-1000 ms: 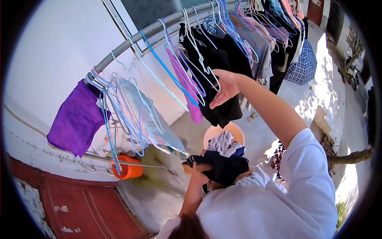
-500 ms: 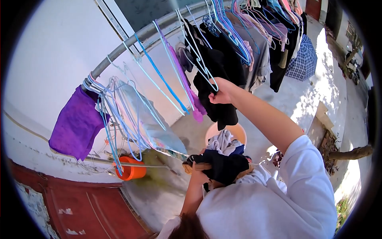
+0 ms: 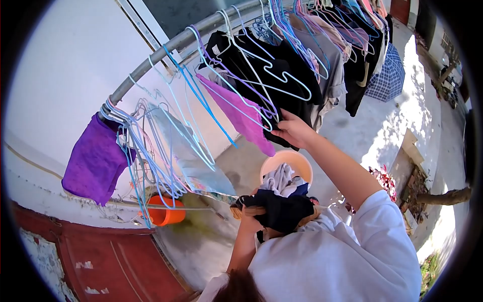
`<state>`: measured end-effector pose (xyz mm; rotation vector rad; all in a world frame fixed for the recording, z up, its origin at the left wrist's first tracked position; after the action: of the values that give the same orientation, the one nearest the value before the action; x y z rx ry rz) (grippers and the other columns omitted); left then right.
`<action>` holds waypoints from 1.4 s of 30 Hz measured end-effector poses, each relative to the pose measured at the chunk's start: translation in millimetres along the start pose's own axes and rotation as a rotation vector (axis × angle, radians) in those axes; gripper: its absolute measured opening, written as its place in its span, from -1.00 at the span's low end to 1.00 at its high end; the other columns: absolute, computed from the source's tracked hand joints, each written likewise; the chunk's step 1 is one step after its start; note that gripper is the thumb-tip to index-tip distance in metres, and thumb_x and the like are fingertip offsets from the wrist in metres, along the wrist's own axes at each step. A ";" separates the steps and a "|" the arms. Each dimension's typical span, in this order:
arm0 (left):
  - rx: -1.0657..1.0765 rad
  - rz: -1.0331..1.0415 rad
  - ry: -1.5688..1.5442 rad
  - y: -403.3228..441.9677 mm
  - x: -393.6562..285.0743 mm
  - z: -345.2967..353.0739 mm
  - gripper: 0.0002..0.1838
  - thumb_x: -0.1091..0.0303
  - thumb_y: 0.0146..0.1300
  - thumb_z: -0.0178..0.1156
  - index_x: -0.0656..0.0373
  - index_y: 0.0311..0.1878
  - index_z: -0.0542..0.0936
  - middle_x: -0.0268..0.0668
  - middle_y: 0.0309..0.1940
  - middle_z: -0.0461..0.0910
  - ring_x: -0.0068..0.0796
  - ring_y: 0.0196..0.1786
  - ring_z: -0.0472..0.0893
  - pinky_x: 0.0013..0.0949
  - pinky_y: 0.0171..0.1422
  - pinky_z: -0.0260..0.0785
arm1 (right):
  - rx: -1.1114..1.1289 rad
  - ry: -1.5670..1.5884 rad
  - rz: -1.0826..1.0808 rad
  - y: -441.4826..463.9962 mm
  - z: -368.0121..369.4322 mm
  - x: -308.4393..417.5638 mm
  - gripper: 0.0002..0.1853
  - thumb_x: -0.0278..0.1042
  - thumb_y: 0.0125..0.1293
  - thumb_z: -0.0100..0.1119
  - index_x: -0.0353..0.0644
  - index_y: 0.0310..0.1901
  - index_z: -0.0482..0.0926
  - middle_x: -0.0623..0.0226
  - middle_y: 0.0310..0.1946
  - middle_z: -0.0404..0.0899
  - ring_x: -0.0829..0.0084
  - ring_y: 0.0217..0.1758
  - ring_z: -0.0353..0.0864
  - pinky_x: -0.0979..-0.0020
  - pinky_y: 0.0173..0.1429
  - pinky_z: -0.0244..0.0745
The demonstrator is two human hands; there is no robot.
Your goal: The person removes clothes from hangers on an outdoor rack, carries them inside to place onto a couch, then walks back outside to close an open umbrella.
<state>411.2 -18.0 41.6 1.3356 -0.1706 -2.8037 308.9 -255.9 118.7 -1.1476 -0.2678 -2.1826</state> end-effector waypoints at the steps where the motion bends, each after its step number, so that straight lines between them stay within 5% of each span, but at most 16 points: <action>1: -0.015 -0.003 -0.004 0.9 -1.6 3.5 -0.48 0.56 0.12 0.15 0.23 0.18 0.30 -0.26 -0.02 0.47 -0.46 0.03 0.52 -0.37 0.16 0.37 | -0.002 -0.001 0.022 -4.2 -5.2 -2.1 -0.46 -0.71 0.16 -0.20 -0.26 0.23 0.22 0.11 0.07 0.40 0.28 0.05 0.51 0.36 0.10 0.44; 4: 0.012 -0.037 -0.261 3.9 -7.6 8.7 -0.58 0.59 0.17 0.09 0.20 0.12 0.34 -0.28 -0.05 0.48 -0.47 0.01 0.52 -0.38 0.14 0.39 | -0.073 -0.030 0.063 -14.1 -21.4 -11.3 -0.54 -0.62 0.20 -0.15 -0.32 0.18 0.28 0.14 -0.02 0.47 0.33 -0.15 0.59 0.39 0.02 0.51; 6: -0.079 0.134 0.527 4.2 -14.6 6.2 -0.61 0.40 0.10 0.24 0.11 0.02 0.41 -0.31 -0.07 0.45 -0.39 0.03 0.47 -0.28 0.17 0.32 | -0.125 -0.191 0.097 -15.1 -35.2 -6.6 -0.59 -0.50 0.23 -0.13 -0.33 0.14 0.32 0.14 -0.09 0.51 0.36 -0.22 0.60 0.42 -0.05 0.53; 8: -0.168 0.152 0.824 1.6 -14.3 3.1 -0.57 0.33 0.01 0.34 0.07 -0.03 0.45 -0.32 -0.09 0.44 -0.34 0.05 0.44 -0.24 0.21 0.26 | -0.204 -0.370 0.073 -15.6 -41.6 -2.1 -0.61 -0.21 0.24 -0.10 -0.35 -0.04 0.45 0.20 -0.31 0.58 0.46 -0.41 0.59 0.49 -0.28 0.54; 11: -0.241 0.058 0.719 -3.0 -1.0 -13.3 -0.52 0.40 -0.09 0.39 0.10 -0.04 0.47 -0.31 -0.09 0.45 -0.33 0.08 0.43 -0.27 0.25 0.22 | -0.258 -0.615 0.172 -12.9 -50.7 13.1 -0.65 -0.16 0.24 -0.09 -0.32 -0.20 0.49 0.26 -0.49 0.56 0.51 -0.55 0.54 0.53 -0.44 0.48; 12: -0.236 0.089 0.810 -2.6 0.7 -16.0 -0.54 0.41 -0.08 0.38 0.12 -0.05 0.47 -0.30 -0.10 0.45 -0.34 0.07 0.43 -0.28 0.24 0.22 | -0.317 -0.698 0.184 -16.0 -46.6 19.0 -0.62 -0.11 0.20 -0.07 -0.32 -0.40 0.52 0.27 -0.59 0.54 0.53 -0.62 0.49 0.53 -0.54 0.41; 15: -0.128 0.086 0.807 -6.1 5.1 -24.9 -0.47 0.51 0.07 0.23 0.21 0.15 0.34 -0.27 -0.03 0.48 -0.43 0.04 0.50 -0.39 0.18 0.33 | -0.346 -0.914 0.282 -20.5 -49.4 26.0 -0.59 -0.10 0.21 -0.06 -0.35 -0.49 0.52 0.26 -0.61 0.54 0.51 -0.63 0.49 0.52 -0.57 0.40; 18: -0.056 0.001 0.424 -1.6 5.8 -21.4 -0.40 0.50 0.10 0.23 0.24 0.24 0.30 -0.21 0.05 0.47 -0.41 0.09 0.50 -0.39 0.20 0.34 | -0.360 -0.921 0.103 -29.9 -42.8 29.4 -0.51 -0.07 0.17 -0.07 -0.46 -0.55 0.51 0.09 -0.61 0.55 0.28 -0.53 0.57 0.34 -0.40 0.49; 20: -0.018 0.067 0.469 11.1 -3.4 0.5 -0.38 0.44 0.03 0.29 0.24 0.21 0.36 -0.14 0.13 0.41 -0.31 0.18 0.43 -0.31 0.25 0.27 | -0.232 -1.160 -0.001 -45.1 -20.1 43.5 -0.53 -0.08 0.15 -0.06 -0.46 -0.52 0.52 -0.01 -0.58 0.54 0.12 -0.47 0.57 0.25 -0.31 0.49; 22: 0.038 0.268 0.899 41.4 -41.2 53.8 -0.37 0.38 -0.05 0.35 0.24 0.16 0.42 -0.05 0.24 0.31 -0.18 0.30 0.31 -0.18 0.32 0.18 | -0.104 -1.386 -0.023 -65.1 9.1 57.2 -0.58 -0.10 0.12 -0.03 -0.41 -0.48 0.53 -0.12 -0.52 0.51 -0.06 -0.37 0.54 0.14 -0.18 0.46; 26: -0.038 0.418 1.053 56.5 -52.2 88.9 -0.47 0.24 -0.13 0.38 0.26 -0.04 0.55 0.04 0.37 0.10 0.01 0.45 0.02 -0.02 0.44 -0.13 | 0.271 -1.589 -0.076 -98.4 37.5 42.5 -0.62 -0.13 0.10 -0.01 -0.34 -0.57 0.53 -0.02 -0.59 0.50 -0.01 -0.44 0.53 0.11 -0.30 0.41; 28: 0.062 0.316 1.067 63.5 -59.2 107.7 -0.51 0.18 -0.13 0.38 0.24 -0.11 0.59 0.06 0.39 0.05 0.06 0.47 -0.05 0.04 0.46 -0.26 | 0.420 -1.620 -0.129 -112.2 40.0 29.1 -0.65 -0.16 0.11 0.01 -0.29 -0.63 0.48 0.03 -0.67 0.46 0.00 -0.53 0.48 0.09 -0.35 0.37; 31: 0.183 0.285 1.099 65.7 -54.7 110.7 -0.55 0.11 -0.14 0.38 0.21 -0.21 0.61 0.07 0.37 0.08 0.05 0.48 -0.06 0.09 0.46 -0.39 | 0.452 -1.573 -0.193 -125.3 40.4 46.1 -0.67 -0.19 0.13 0.03 -0.27 -0.64 0.48 0.08 -0.70 0.45 0.04 -0.59 0.46 0.13 -0.45 0.33; 36: 0.135 0.443 0.973 71.2 -39.3 110.8 -0.13 0.06 -0.26 0.44 0.14 0.19 0.34 -0.10 0.06 0.40 -0.02 0.24 0.35 0.13 0.47 -0.47 | 0.433 -1.477 -0.353 -134.0 35.6 56.2 -0.70 -0.23 0.15 0.05 -0.23 -0.64 0.47 0.15 -0.71 0.44 0.11 -0.62 0.46 0.18 -0.51 0.30; 39: 0.107 0.111 0.915 74.2 -45.2 120.3 -0.10 0.02 -0.32 0.43 0.15 0.19 0.36 -0.11 0.04 0.41 -0.10 0.22 0.36 0.13 0.48 -0.45 | 0.453 -1.490 -0.408 -138.5 40.3 58.9 -0.71 -0.24 0.16 0.06 -0.20 -0.64 0.47 0.18 -0.71 0.45 0.13 -0.61 0.47 0.20 -0.51 0.30; 42: 0.204 0.239 1.075 74.8 -36.6 120.4 -0.09 -0.05 -0.35 0.40 0.18 0.16 0.40 -0.17 0.04 0.43 -0.15 0.21 0.36 0.12 0.48 -0.44 | 0.524 -1.515 -0.427 -141.8 45.0 61.1 -0.70 -0.23 0.19 0.06 -0.18 -0.62 0.49 0.21 -0.71 0.45 0.15 -0.60 0.48 0.21 -0.50 0.32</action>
<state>339.5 -79.3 153.6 2.4172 -0.5145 -1.5873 224.6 -154.0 210.3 -2.2569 -1.6751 -0.9049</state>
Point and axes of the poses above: each hand's wrist, its own y-axis towards the middle knuckle, its own z-axis out of the palm, x = y × z, the point moved 4 cm from there along y, towards the middle knuckle
